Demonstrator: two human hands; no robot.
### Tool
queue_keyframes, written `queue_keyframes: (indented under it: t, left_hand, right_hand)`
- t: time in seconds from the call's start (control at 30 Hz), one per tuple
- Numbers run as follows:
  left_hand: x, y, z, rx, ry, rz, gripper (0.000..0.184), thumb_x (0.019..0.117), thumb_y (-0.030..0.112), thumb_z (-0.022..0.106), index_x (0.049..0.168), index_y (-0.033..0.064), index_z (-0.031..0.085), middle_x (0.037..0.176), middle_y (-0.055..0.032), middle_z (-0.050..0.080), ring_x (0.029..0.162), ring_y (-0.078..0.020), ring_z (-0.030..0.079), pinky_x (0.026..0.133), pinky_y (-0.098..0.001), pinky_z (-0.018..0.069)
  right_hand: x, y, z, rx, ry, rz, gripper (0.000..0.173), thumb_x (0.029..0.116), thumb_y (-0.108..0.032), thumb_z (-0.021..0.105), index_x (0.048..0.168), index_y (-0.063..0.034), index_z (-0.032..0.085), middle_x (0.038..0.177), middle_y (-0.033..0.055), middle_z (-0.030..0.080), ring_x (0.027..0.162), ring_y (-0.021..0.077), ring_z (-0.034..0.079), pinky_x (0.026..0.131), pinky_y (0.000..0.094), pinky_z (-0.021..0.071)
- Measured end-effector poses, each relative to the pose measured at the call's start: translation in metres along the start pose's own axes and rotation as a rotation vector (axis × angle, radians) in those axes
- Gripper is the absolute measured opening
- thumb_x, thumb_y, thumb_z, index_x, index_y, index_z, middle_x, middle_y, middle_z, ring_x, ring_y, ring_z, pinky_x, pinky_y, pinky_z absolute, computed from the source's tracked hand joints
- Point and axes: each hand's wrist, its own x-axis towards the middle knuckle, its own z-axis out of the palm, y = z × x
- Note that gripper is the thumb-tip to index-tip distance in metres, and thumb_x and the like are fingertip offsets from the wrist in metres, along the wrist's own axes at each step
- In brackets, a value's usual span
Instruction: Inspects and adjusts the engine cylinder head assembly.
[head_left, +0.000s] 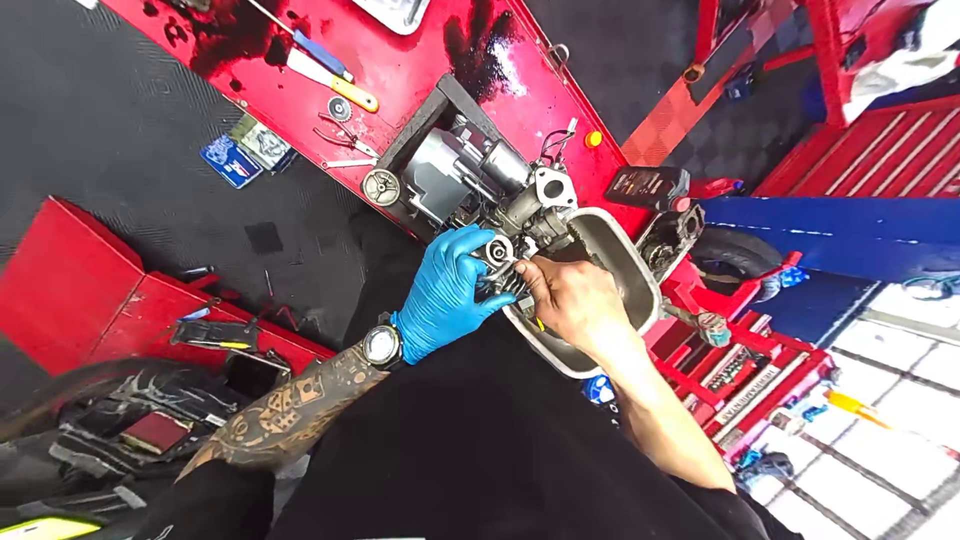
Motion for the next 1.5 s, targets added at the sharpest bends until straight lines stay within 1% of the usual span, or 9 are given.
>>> queue_keyframes:
  t: [0.3, 0.67, 0.9, 1.03, 1.13, 1.23, 1.3, 1.4, 1.5]
  left_hand:
    - [0.005, -0.008, -0.003, 0.039, 0.017, 0.091, 0.041, 0.0794, 0.039, 0.088, 0.080, 0.0070, 0.063, 0.123, -0.0171, 0.071, 0.126, -0.0340, 0.063, 0.113, -0.0524, 0.0462]
    - [-0.007, -0.017, 0.018, -0.178, 0.200, 0.066, 0.046, 0.0717, 0.025, 0.094, 0.076, 0.0122, 0.051, 0.099, -0.0133, 0.075, 0.117, -0.0394, 0.068, 0.107, -0.0569, 0.0521]
    - [-0.006, -0.016, 0.020, -0.168, 0.236, 0.078, 0.046, 0.0708, 0.026, 0.094, 0.075, 0.0120, 0.051, 0.097, -0.0151, 0.075, 0.115, -0.0405, 0.068, 0.104, -0.0549, 0.0544]
    - [-0.003, -0.015, 0.013, -0.128, 0.178, 0.084, 0.045, 0.0688, 0.028, 0.095, 0.074, 0.0117, 0.053, 0.103, -0.0146, 0.076, 0.116, -0.0392, 0.068, 0.106, -0.0537, 0.0532]
    - [-0.001, -0.015, -0.006, -0.187, 0.052, 0.137, 0.051, 0.0755, 0.043, 0.091, 0.086, 0.0114, 0.052, 0.117, -0.0172, 0.071, 0.126, -0.0386, 0.062, 0.117, -0.0585, 0.0406]
    - [-0.010, -0.024, -0.038, -0.281, 0.028, 0.184, 0.047, 0.0977, 0.060, 0.059, 0.092, 0.0140, 0.050, 0.120, -0.0152, 0.068, 0.129, -0.0360, 0.059, 0.117, -0.0565, 0.0397]
    - [-0.014, -0.037, -0.062, -0.295, 0.111, 0.094, 0.041, 0.1088, 0.044, 0.043, 0.091, 0.0097, 0.056, 0.112, -0.0124, 0.071, 0.122, -0.0301, 0.064, 0.112, -0.0504, 0.0475]
    - [-0.003, -0.070, -0.094, -0.205, 0.101, -0.319, 0.033, 0.1094, 0.016, 0.041, 0.108, -0.0060, 0.066, 0.103, -0.0108, 0.073, 0.099, -0.0150, 0.070, 0.092, -0.0339, 0.0585]
    - [0.011, -0.154, -0.116, -0.194, -0.001, -0.696, 0.040, 0.1121, 0.019, 0.034, 0.119, -0.0099, 0.061, 0.104, -0.0160, 0.071, 0.089, -0.0189, 0.071, 0.086, -0.0379, 0.0605]
  right_hand:
    - [0.004, -0.001, -0.005, 0.116, -0.158, 0.087, 0.062, 0.1078, -0.056, 0.028, 0.073, -0.0132, 0.058, 0.059, 0.0063, 0.052, 0.060, 0.0290, 0.059, 0.052, 0.0510, 0.0398]
    - [-0.005, -0.006, 0.013, 0.126, 0.024, 0.177, 0.066, 0.1052, -0.062, 0.033, 0.067, -0.0118, 0.053, 0.052, 0.0076, 0.046, 0.051, 0.0306, 0.054, 0.048, 0.0499, 0.0348]
    - [-0.007, -0.009, 0.015, 0.166, 0.027, 0.221, 0.065, 0.1051, -0.061, 0.033, 0.069, -0.0115, 0.054, 0.057, 0.0087, 0.050, 0.058, 0.0328, 0.057, 0.053, 0.0533, 0.0375]
    - [0.000, 0.005, 0.006, 0.182, -0.067, 0.072, 0.065, 0.1061, -0.061, 0.029, 0.072, -0.0114, 0.055, 0.058, 0.0083, 0.050, 0.058, 0.0316, 0.057, 0.051, 0.0534, 0.0388]
    - [0.004, 0.016, -0.007, 0.112, -0.102, -0.042, 0.069, 0.1028, -0.069, 0.026, 0.077, -0.0131, 0.059, 0.056, 0.0060, 0.049, 0.056, 0.0296, 0.057, 0.050, 0.0515, 0.0404]
    - [-0.002, 0.015, -0.009, 0.282, -0.079, -0.028, 0.061, 0.1039, -0.064, 0.033, 0.077, -0.0161, 0.059, 0.057, 0.0007, 0.048, 0.054, 0.0211, 0.053, 0.049, 0.0447, 0.0389]
    - [-0.004, 0.006, -0.009, 0.565, -0.032, 0.021, 0.047, 0.1067, -0.054, 0.039, 0.081, -0.0208, 0.060, 0.061, -0.0079, 0.048, 0.053, 0.0069, 0.047, 0.050, 0.0307, 0.0375]
    - [-0.015, -0.042, -0.016, 0.667, 0.028, 0.061, 0.039, 0.1081, -0.046, 0.040, 0.115, -0.0151, 0.063, 0.067, -0.0026, 0.055, 0.054, 0.0127, 0.054, 0.048, 0.0386, 0.0467]
    - [0.004, -0.131, -0.011, 0.845, -0.061, -0.010, 0.024, 0.1048, -0.025, 0.048, 0.123, -0.0147, 0.059, 0.076, 0.0004, 0.062, 0.061, 0.0152, 0.062, 0.054, 0.0396, 0.0540]
